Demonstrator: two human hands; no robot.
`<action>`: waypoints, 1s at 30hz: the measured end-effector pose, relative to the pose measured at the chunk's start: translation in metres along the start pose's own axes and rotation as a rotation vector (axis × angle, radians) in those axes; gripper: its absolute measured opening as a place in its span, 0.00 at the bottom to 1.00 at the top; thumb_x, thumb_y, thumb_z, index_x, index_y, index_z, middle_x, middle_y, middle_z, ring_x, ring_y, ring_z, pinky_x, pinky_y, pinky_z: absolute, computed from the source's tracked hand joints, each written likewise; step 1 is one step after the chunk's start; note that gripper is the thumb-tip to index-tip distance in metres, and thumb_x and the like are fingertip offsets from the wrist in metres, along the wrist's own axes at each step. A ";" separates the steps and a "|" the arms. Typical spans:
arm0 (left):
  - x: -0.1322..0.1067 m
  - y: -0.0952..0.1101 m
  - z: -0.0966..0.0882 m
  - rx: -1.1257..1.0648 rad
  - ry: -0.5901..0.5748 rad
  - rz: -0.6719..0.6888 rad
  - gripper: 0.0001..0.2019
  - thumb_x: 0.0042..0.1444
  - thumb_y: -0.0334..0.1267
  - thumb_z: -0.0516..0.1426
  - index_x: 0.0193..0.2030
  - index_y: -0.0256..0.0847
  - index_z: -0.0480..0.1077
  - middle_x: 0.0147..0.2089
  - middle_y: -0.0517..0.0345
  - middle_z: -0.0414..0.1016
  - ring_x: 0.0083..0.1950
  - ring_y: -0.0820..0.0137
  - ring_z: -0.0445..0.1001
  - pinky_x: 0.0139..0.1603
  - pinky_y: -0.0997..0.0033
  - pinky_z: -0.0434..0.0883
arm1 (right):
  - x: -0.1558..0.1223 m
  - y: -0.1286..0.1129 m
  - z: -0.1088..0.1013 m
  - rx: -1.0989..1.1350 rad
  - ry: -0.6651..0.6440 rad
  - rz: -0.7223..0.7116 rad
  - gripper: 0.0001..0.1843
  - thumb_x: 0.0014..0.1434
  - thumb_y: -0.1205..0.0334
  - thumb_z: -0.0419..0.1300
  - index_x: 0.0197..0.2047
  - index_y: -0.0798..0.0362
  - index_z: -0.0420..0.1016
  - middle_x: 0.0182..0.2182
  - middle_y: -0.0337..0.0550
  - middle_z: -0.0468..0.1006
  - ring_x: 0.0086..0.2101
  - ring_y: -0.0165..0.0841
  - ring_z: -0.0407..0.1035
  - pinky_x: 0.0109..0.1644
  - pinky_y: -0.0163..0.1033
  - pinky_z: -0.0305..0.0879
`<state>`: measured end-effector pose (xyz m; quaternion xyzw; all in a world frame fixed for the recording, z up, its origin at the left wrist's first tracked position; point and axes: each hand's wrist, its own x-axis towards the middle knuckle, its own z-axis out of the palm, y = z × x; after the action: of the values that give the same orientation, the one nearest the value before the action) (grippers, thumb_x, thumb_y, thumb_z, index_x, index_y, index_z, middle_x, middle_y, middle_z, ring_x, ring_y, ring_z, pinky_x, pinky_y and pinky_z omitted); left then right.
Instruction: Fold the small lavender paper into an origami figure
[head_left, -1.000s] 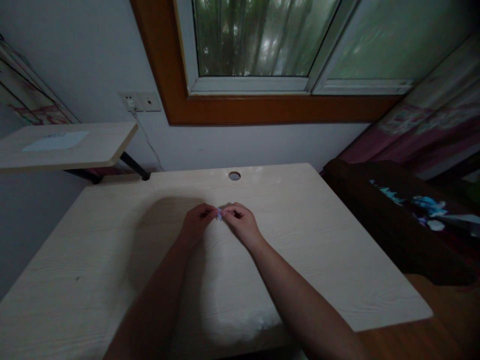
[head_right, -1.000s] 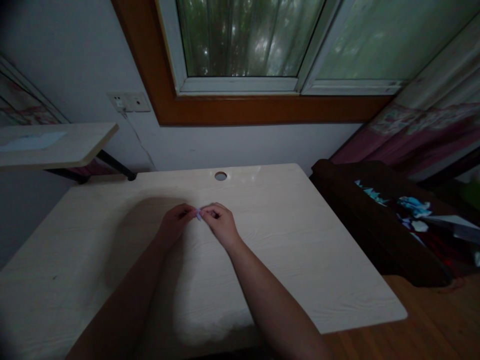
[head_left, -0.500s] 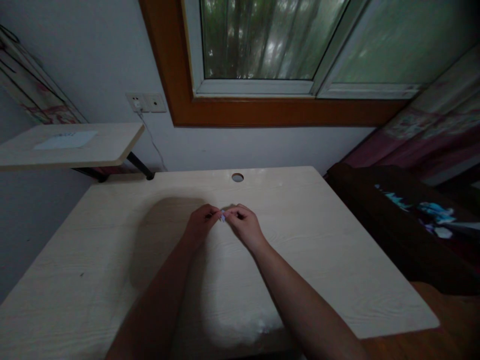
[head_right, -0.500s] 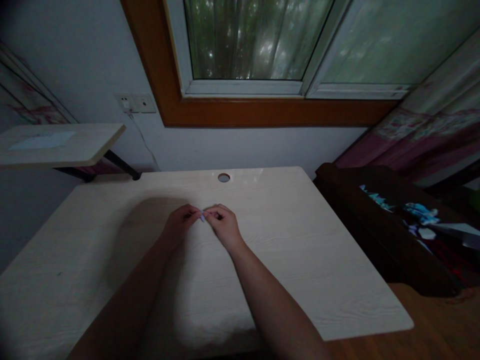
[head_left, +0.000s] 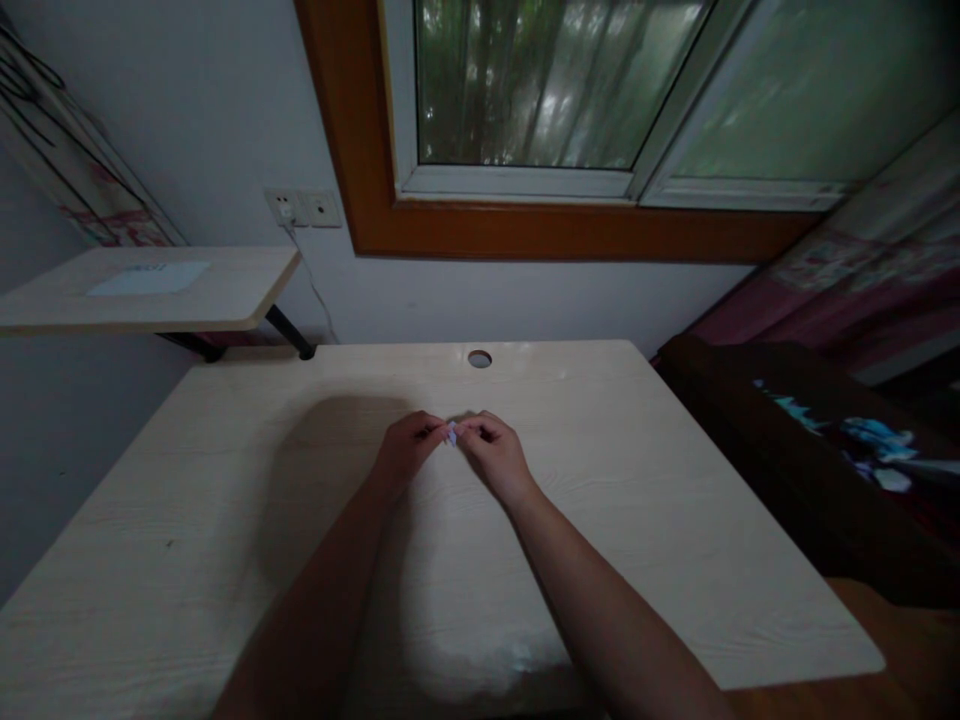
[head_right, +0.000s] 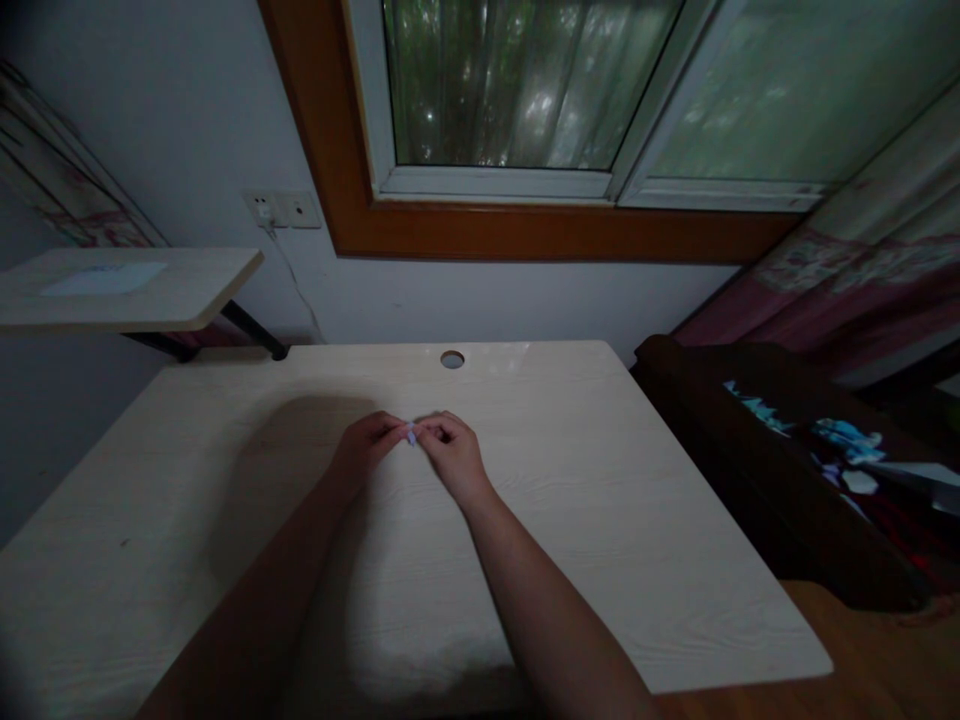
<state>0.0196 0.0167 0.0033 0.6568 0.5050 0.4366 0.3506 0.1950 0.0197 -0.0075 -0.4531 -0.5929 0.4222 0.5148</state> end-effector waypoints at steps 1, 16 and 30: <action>0.001 0.000 0.000 -0.002 -0.005 -0.005 0.10 0.57 0.46 0.60 0.32 0.42 0.77 0.31 0.59 0.78 0.34 0.69 0.74 0.38 0.72 0.69 | 0.000 0.001 0.000 0.008 0.002 0.008 0.09 0.56 0.53 0.66 0.32 0.49 0.82 0.27 0.38 0.71 0.30 0.32 0.64 0.35 0.37 0.60; 0.000 0.000 -0.002 0.037 -0.103 -0.010 0.09 0.56 0.45 0.60 0.34 0.42 0.78 0.32 0.60 0.78 0.34 0.69 0.74 0.38 0.71 0.68 | 0.000 0.002 0.000 0.070 -0.002 0.033 0.11 0.56 0.51 0.66 0.32 0.50 0.80 0.29 0.38 0.73 0.31 0.32 0.65 0.38 0.38 0.61; 0.000 0.006 -0.006 -0.054 -0.109 -0.069 0.09 0.56 0.42 0.60 0.31 0.41 0.78 0.31 0.59 0.80 0.35 0.69 0.75 0.40 0.72 0.69 | 0.000 -0.002 0.000 0.083 -0.001 0.053 0.11 0.57 0.52 0.65 0.32 0.50 0.81 0.29 0.38 0.73 0.31 0.32 0.65 0.37 0.37 0.60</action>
<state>0.0165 0.0158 0.0106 0.6519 0.4956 0.4014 0.4101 0.1948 0.0193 -0.0051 -0.4465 -0.5628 0.4600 0.5218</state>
